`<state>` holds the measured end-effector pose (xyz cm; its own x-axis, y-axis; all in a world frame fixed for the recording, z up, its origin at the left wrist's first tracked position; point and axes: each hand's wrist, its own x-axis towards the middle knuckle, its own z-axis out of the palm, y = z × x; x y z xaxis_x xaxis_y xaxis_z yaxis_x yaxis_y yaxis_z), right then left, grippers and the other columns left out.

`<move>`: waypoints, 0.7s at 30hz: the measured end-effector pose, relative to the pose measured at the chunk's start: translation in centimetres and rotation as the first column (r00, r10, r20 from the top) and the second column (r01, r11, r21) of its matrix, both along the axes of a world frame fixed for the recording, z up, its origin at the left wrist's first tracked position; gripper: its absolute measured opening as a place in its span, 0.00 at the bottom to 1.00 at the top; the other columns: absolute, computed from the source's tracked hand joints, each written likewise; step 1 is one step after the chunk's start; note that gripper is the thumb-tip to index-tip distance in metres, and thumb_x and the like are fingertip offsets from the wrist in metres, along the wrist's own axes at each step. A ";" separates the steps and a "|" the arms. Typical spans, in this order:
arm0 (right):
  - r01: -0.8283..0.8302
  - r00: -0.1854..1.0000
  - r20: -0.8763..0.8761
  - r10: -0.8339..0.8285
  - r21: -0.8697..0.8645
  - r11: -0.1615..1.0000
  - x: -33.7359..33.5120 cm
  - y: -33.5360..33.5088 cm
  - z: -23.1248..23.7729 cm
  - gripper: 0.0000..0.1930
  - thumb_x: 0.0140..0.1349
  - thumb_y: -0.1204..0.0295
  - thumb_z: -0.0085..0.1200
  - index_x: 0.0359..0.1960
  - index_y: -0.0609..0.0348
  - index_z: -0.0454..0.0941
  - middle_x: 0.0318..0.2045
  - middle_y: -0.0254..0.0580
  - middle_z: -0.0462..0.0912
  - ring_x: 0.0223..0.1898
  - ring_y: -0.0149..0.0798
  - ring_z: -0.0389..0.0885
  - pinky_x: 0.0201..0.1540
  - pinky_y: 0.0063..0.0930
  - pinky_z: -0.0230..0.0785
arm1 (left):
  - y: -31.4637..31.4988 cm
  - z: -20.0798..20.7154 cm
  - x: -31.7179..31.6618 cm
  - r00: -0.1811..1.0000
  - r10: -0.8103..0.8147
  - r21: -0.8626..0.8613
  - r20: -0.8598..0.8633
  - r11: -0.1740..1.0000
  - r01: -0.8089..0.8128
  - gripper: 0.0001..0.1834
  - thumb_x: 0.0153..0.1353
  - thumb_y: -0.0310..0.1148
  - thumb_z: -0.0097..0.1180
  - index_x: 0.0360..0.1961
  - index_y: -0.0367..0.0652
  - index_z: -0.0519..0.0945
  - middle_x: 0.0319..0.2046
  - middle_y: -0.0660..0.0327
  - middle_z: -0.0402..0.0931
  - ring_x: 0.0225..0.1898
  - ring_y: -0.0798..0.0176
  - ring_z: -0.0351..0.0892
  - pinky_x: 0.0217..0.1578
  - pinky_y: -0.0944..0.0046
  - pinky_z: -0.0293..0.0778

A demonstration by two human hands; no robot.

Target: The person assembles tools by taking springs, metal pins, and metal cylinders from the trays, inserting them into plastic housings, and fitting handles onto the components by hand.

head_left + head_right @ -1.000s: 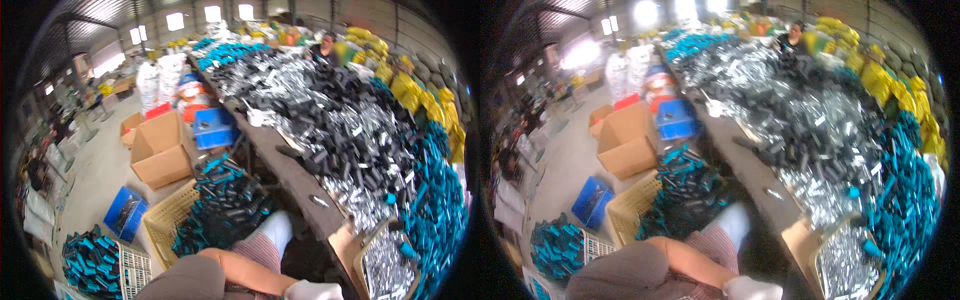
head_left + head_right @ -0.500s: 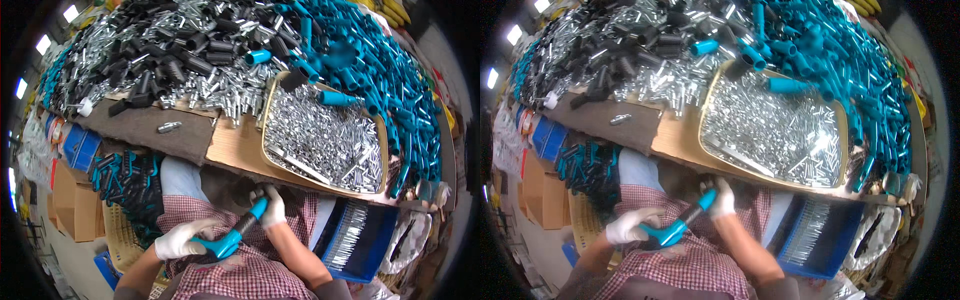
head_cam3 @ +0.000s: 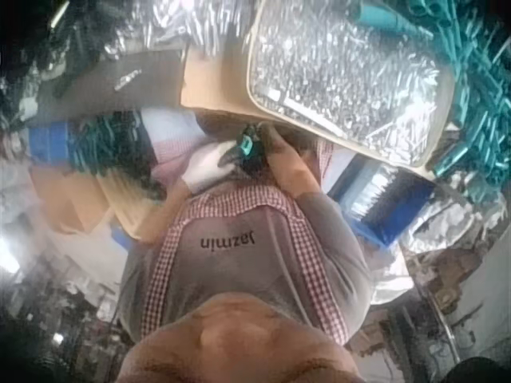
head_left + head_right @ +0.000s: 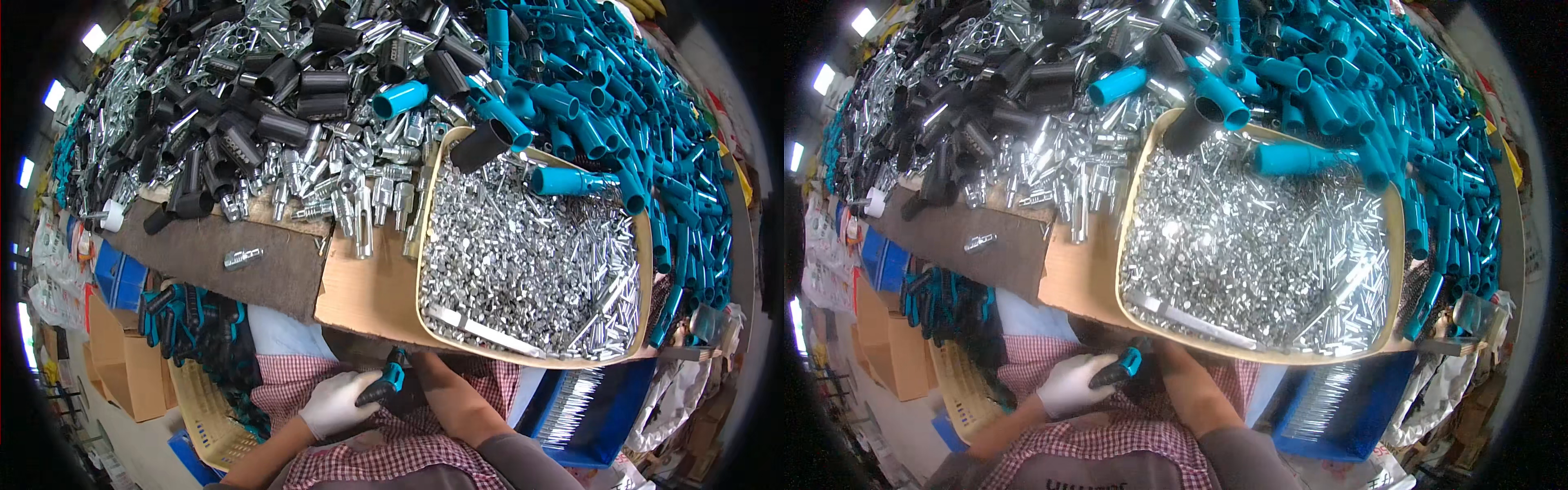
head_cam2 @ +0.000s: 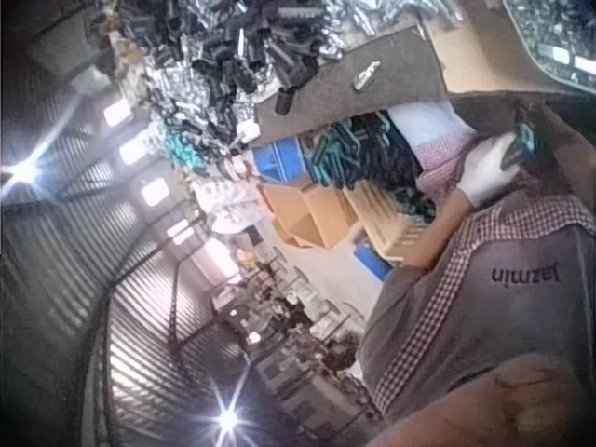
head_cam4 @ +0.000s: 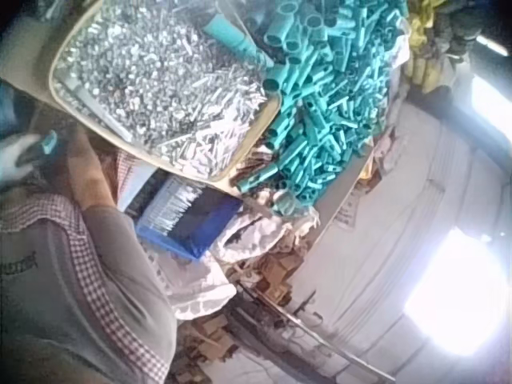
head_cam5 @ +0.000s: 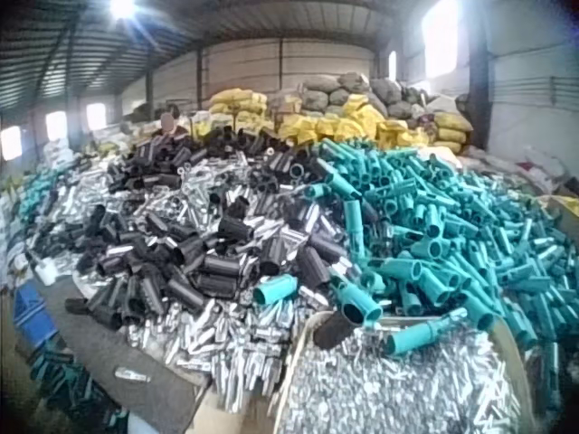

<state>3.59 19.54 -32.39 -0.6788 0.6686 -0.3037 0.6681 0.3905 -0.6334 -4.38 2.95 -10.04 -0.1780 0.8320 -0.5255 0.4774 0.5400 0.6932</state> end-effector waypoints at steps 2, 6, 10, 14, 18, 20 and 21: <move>-0.010 1.000 0.016 0.010 0.017 1.000 -0.5 0.3 0.3 0.21 0.65 0.68 0.45 0.59 0.55 0.73 0.60 0.53 0.73 0.64 0.56 0.66 0.68 0.45 0.57 | -0.2 -1.8 0.6 0.983 -0.032 0.055 -0.181 0.998 0.042 0.28 0.51 0.46 0.63 0.53 0.46 0.77 0.40 0.52 0.81 0.41 0.48 0.81 0.45 0.53 0.77; -0.075 0.997 0.019 0.075 0.043 0.996 0.8 -0.2 0.7 0.21 0.65 0.69 0.45 0.59 0.55 0.73 0.60 0.54 0.73 0.64 0.56 0.66 0.68 0.45 0.57 | 0.1 -2.8 0.9 0.964 -0.033 0.081 -0.262 0.995 0.057 0.30 0.52 0.50 0.64 0.54 0.48 0.77 0.41 0.51 0.81 0.44 0.48 0.81 0.47 0.54 0.76; -0.198 0.980 0.006 0.198 0.069 0.978 25.9 -2.4 -3.8 0.21 0.65 0.69 0.45 0.59 0.55 0.73 0.60 0.54 0.73 0.64 0.56 0.66 0.68 0.45 0.57 | 0.2 -2.7 0.5 0.967 -0.013 0.069 -0.254 0.997 0.031 0.29 0.54 0.52 0.62 0.55 0.50 0.77 0.40 0.51 0.80 0.43 0.47 0.81 0.46 0.54 0.76; -0.294 0.955 -0.009 0.296 0.107 0.950 -1.1 1.4 3.0 0.21 0.65 0.70 0.45 0.59 0.55 0.73 0.60 0.54 0.73 0.64 0.56 0.66 0.68 0.45 0.57 | 1.6 -3.7 1.5 0.955 -0.062 0.161 -0.290 0.980 0.113 0.27 0.55 0.49 0.61 0.53 0.48 0.77 0.36 0.51 0.80 0.38 0.47 0.81 0.42 0.52 0.77; -0.392 0.916 -0.021 0.400 0.160 0.906 -0.6 0.9 3.9 0.21 0.65 0.70 0.46 0.59 0.55 0.73 0.60 0.54 0.73 0.64 0.55 0.66 0.68 0.45 0.57 | 1.4 -3.0 1.4 0.961 -0.019 0.124 -0.277 0.991 0.056 0.28 0.55 0.52 0.61 0.54 0.49 0.77 0.40 0.51 0.81 0.41 0.46 0.82 0.44 0.52 0.77; -0.428 0.898 -0.019 0.439 0.190 0.884 -0.6 0.6 4.4 0.21 0.64 0.71 0.46 0.59 0.55 0.73 0.60 0.54 0.73 0.64 0.55 0.66 0.68 0.45 0.57 | 1.0 -2.7 1.4 0.969 -0.025 0.107 -0.244 0.993 0.053 0.29 0.56 0.53 0.60 0.55 0.49 0.77 0.41 0.50 0.81 0.41 0.47 0.82 0.44 0.51 0.77; -0.445 0.889 -0.016 0.457 0.206 0.872 -0.8 0.7 4.6 0.21 0.64 0.71 0.46 0.59 0.55 0.73 0.60 0.54 0.73 0.64 0.55 0.66 0.68 0.45 0.57 | 1.0 -2.7 1.4 0.967 -0.004 0.111 -0.255 0.993 0.033 0.29 0.56 0.53 0.60 0.55 0.49 0.77 0.41 0.50 0.81 0.41 0.47 0.82 0.44 0.51 0.77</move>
